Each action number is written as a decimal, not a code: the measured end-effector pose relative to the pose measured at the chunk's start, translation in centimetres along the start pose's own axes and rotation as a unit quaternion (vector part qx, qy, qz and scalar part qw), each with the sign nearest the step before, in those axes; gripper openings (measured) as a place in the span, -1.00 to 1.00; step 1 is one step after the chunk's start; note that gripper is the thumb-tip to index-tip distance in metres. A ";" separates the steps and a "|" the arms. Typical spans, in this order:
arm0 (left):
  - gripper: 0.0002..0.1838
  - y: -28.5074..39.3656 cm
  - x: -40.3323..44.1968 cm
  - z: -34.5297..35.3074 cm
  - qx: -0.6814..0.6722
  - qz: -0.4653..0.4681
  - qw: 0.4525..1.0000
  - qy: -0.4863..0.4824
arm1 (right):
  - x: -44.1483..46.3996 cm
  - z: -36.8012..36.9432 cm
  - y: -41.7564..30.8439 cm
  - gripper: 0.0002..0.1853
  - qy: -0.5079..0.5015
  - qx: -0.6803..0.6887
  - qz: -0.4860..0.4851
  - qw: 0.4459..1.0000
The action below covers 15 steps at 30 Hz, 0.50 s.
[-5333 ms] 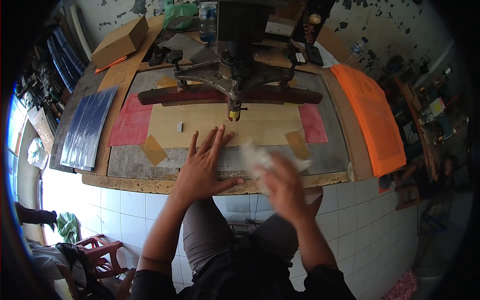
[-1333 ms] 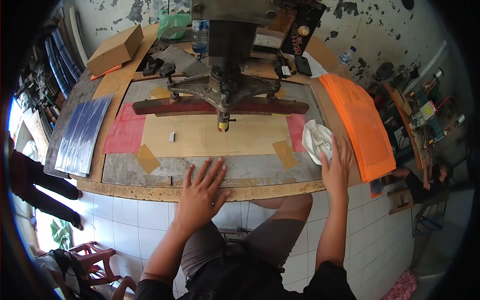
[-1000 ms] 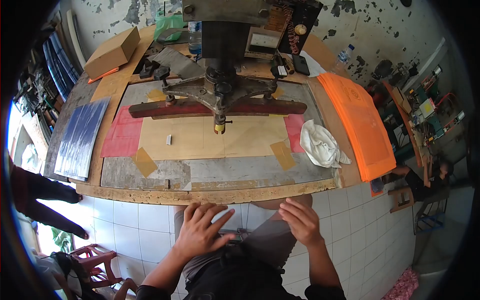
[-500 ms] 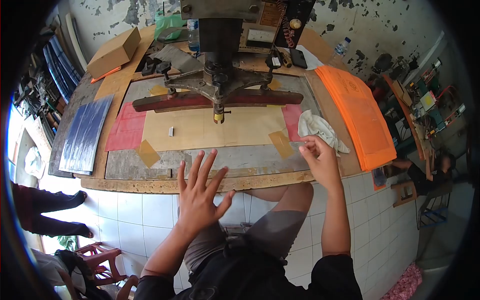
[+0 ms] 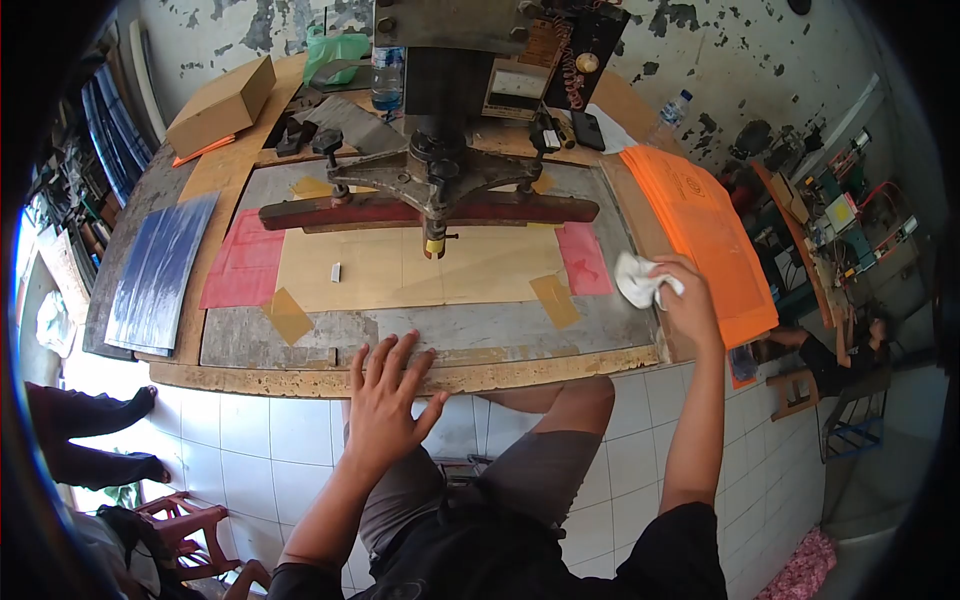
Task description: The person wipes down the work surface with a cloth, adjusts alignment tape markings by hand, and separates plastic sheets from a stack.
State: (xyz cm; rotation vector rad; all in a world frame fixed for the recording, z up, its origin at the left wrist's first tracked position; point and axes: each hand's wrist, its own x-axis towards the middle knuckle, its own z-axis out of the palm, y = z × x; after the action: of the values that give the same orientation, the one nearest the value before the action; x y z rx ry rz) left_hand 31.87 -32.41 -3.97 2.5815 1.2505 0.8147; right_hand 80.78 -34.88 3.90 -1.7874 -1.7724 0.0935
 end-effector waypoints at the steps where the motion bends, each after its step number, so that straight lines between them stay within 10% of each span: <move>1: -0.39 0.2 0.2 0.1 0.003 0.010 1.000 0.000 | 0.0 -1.7 -1.9 -0.78 0.012 -0.016 -0.016 1.000; 5: -0.36 1.7 1.0 1.0 0.008 0.055 0.998 -0.001 | -0.2 -0.5 -11.9 -0.86 0.036 -0.196 -0.138 0.970; 9: -0.38 3.4 2.2 2.3 -0.038 0.083 0.996 -0.005 | -1.2 10.1 -14.4 -0.82 -0.110 -0.019 -0.250 0.962; 15: -0.39 1.5 1.4 1.0 -0.069 0.068 0.994 -0.045 | -3.8 12.5 -17.3 -0.34 0.066 -0.102 -0.061 0.991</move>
State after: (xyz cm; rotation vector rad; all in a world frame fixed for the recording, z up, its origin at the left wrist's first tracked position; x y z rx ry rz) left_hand 34.15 -32.20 -3.66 2.5825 0.9670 0.7684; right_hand 59.42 -35.34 0.40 -1.7748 -1.8442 -0.2594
